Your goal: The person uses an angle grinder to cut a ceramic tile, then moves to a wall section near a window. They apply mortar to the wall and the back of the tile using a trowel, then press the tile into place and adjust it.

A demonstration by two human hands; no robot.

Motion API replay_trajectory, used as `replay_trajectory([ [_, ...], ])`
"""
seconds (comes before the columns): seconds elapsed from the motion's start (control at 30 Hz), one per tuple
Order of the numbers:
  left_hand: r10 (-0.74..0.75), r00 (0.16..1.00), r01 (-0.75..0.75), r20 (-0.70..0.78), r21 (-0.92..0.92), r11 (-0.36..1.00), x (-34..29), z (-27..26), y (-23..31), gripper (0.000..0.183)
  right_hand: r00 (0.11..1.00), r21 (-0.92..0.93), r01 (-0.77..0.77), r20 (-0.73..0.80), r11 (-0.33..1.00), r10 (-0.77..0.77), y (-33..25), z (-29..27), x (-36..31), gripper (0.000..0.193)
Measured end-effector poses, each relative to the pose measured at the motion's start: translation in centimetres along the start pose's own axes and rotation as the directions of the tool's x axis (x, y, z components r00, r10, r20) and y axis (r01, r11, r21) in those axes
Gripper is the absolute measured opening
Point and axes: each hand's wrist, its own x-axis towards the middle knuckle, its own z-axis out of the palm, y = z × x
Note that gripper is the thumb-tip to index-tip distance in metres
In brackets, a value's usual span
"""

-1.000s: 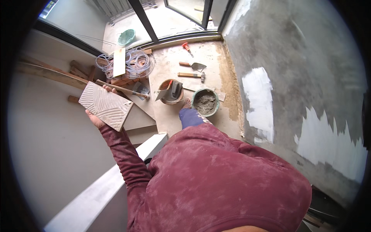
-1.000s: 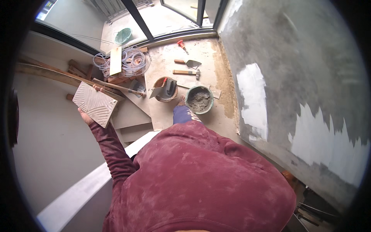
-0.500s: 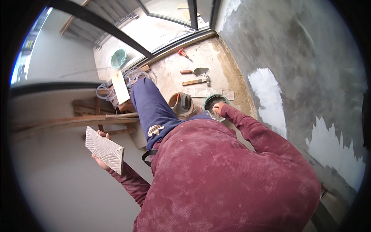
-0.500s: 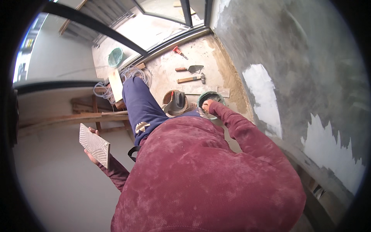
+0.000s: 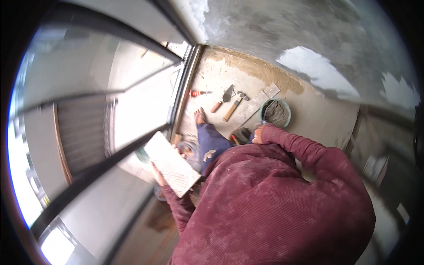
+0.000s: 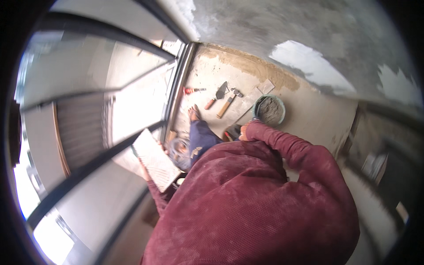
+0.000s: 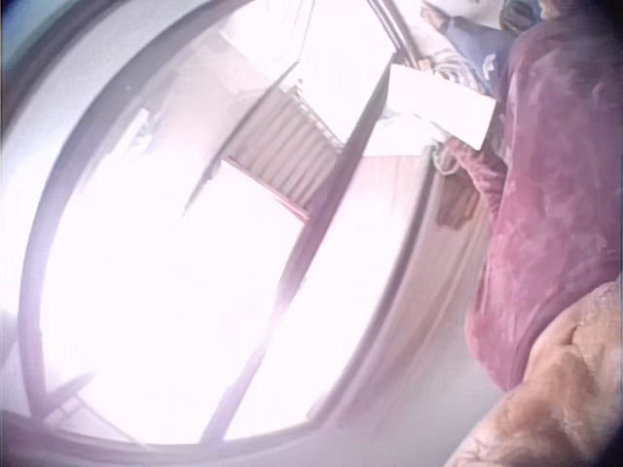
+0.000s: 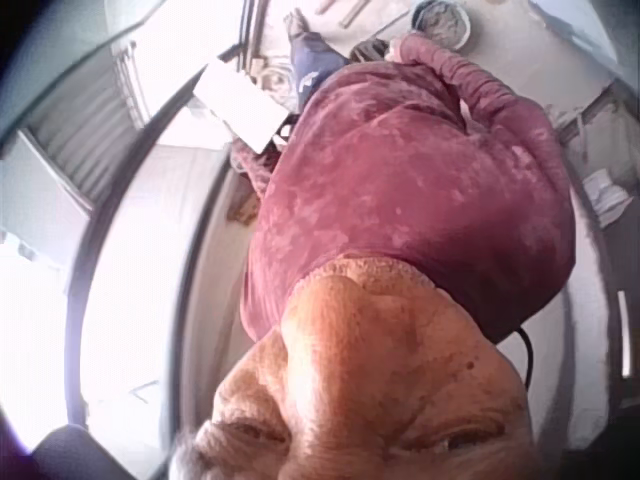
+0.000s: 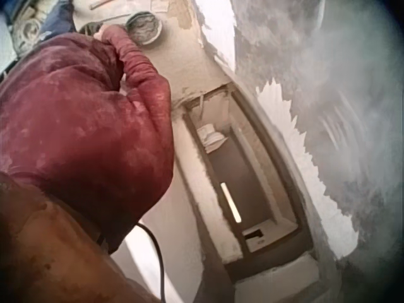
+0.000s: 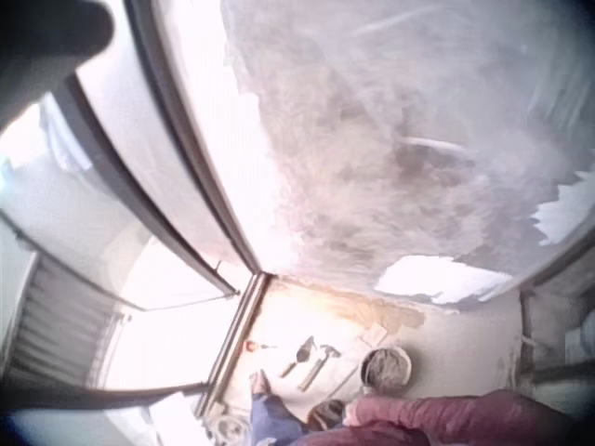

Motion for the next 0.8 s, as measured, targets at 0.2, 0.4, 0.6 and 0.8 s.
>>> replay_trajectory([
  [0.2, -0.372, 0.923, 0.383, 0.100, -0.135, 0.914, 11.0, 0.6, 9.7, 0.101, 0.951, 0.228, 0.122, -0.307, 0.966, -0.048, -9.5, -5.2, -1.7, 0.029],
  [0.4, -0.480, 0.876, 0.467, 0.053, 0.158, 0.870, 14.0, -0.4, 15.9, 0.101, 0.886, 0.410, 0.303, -0.455, 0.860, -0.095, -21.2, -10.2, -3.9, 0.038],
  [0.6, -0.631, 0.775, 0.599, 0.003, 0.312, 0.737, 18.7, -0.7, 16.6, 0.097, 0.849, 0.724, 0.198, -0.464, 0.661, 0.254, -26.3, -9.0, -2.6, 0.043],
  [0.8, -0.751, 0.658, 0.688, 0.052, 0.363, 0.628, 21.6, -3.3, 16.4, 0.093, 0.755, 0.740, 0.474, -0.620, 0.477, 0.213, -29.3, -1.8, -1.4, 0.041],
])
